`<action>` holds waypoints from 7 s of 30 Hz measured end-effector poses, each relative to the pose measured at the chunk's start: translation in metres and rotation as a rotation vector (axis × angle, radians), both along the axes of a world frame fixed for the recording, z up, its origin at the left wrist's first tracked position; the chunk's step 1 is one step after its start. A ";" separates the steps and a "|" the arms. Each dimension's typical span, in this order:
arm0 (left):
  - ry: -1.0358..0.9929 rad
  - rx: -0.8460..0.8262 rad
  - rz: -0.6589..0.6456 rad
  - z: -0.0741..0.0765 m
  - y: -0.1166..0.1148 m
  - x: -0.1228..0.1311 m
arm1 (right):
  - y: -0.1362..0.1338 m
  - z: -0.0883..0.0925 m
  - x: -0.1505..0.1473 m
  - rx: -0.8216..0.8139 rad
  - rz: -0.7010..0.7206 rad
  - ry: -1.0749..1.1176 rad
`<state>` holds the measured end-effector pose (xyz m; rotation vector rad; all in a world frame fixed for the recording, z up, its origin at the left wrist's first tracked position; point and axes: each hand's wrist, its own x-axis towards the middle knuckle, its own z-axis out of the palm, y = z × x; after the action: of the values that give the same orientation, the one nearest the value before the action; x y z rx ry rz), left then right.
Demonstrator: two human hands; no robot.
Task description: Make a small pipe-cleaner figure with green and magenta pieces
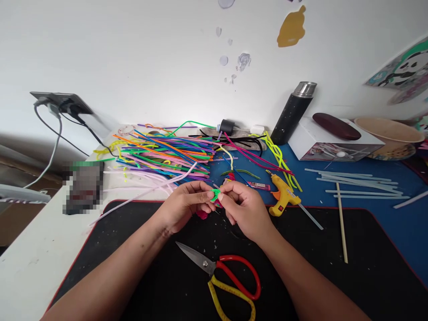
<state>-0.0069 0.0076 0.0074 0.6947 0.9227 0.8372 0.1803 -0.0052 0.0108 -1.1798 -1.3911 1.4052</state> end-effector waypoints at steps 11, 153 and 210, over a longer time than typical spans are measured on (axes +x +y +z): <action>0.140 0.306 0.066 0.002 -0.004 0.001 | 0.001 -0.001 0.000 -0.092 0.037 0.125; 0.478 0.492 -0.059 0.014 -0.001 -0.006 | 0.002 -0.004 0.006 0.128 0.013 -0.193; 0.866 0.848 -0.553 0.010 0.015 -0.036 | -0.003 -0.002 0.002 0.225 0.120 -0.449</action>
<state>-0.0425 0.0221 0.0178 2.0532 1.0225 0.3702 0.1826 -0.0086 0.0093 -1.3288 -1.9041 1.0614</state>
